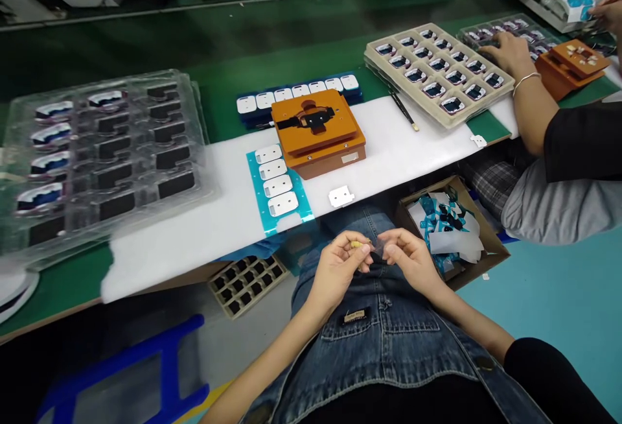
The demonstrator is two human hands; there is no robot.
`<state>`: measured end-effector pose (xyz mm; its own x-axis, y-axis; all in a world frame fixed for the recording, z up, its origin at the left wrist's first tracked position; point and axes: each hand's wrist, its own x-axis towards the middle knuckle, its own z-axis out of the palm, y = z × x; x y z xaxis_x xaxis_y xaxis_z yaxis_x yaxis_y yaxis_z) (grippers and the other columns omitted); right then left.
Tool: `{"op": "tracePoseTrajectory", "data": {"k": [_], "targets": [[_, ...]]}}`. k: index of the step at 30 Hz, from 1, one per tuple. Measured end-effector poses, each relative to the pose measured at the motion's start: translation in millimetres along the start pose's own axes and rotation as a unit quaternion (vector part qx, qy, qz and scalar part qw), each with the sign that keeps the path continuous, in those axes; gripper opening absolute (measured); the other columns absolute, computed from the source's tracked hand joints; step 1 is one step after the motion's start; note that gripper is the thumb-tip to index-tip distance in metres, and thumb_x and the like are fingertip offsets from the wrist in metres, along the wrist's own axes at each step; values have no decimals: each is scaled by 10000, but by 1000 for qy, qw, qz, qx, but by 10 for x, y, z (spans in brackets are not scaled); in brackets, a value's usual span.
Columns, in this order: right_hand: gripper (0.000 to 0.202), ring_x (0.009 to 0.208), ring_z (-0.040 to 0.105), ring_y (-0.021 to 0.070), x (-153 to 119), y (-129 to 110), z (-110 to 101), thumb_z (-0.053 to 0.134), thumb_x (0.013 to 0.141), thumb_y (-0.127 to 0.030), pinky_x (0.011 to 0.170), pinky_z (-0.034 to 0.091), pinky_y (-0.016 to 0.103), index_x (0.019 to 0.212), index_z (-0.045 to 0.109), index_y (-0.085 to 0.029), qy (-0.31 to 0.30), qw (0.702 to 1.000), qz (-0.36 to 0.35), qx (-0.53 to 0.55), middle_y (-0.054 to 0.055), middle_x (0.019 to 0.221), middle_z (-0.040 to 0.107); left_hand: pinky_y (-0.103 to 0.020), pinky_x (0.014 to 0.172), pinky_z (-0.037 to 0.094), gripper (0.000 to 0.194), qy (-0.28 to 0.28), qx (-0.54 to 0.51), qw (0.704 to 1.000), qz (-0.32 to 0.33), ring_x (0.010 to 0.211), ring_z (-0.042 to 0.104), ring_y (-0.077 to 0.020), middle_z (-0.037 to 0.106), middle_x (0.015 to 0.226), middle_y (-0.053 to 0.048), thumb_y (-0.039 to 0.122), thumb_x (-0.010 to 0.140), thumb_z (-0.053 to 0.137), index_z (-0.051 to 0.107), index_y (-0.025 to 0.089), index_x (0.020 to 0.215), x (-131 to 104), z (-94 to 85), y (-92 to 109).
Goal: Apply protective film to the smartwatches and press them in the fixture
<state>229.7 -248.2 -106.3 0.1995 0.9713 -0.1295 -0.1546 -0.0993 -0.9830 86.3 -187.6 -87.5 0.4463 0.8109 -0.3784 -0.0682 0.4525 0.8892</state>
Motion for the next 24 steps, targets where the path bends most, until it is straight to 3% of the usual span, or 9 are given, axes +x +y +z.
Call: {"op": "tracePoseTrajectory", "data": {"k": [6,13,16,18,20,22,24], "targets": [[423,373,410,62,69,-7,35,605,777,-577,383,321,186,805,634,-156,10,988,106,115,-34,492,538,-196,549,460,406,-36,15,999,17,631,562,-94,616,824,-10,372,698,744,592,180,1022,-8,-27,5],[451,375,420,65,104,-49,82,569,806,-592,384,330,185,676,567,-160,-31,992,109,61,-23,488,539,-214,531,437,288,-87,91,991,37,613,495,-107,523,726,-12,427,726,710,635,150,713,-9,-82,76],[363,457,474,82,109,-50,103,568,832,-528,438,394,203,856,615,-169,-23,998,51,3,-12,612,580,-214,530,434,286,-63,85,994,34,599,484,-104,521,711,-7,429,741,690,630,155,688,-44,-112,101],[303,622,555,112,90,-104,119,612,827,-436,550,469,230,1015,611,-198,22,998,-21,-60,21,806,618,-214,540,430,274,-45,72,996,30,586,485,-99,534,702,-4,415,752,678,623,154,687,-72,-135,103],[234,804,583,145,48,-245,128,610,845,-336,682,505,268,1053,611,-230,52,986,-102,-121,48,973,608,-213,551,428,265,-33,63,997,25,581,489,-97,549,694,-4,400,758,672,619,151,685,-102,-157,100],[201,887,588,169,-10,-474,127,569,876,-258,758,512,313,1071,620,-253,5,969,-185,-163,54,1012,613,-212,553,428,263,-25,54,998,21,586,494,-101,557,692,-5,401,756,675,628,151,690,-149,-174,102],[261,895,609,192,-67,-741,129,561,879,-205,787,518,358,1127,614,-268,-90,940,-261,-198,53,986,650,-220,568,440,260,-14,50,998,30,618,516,-116,577,714,-14,408,750,685,650,154,702,-224,-189,117]]}}
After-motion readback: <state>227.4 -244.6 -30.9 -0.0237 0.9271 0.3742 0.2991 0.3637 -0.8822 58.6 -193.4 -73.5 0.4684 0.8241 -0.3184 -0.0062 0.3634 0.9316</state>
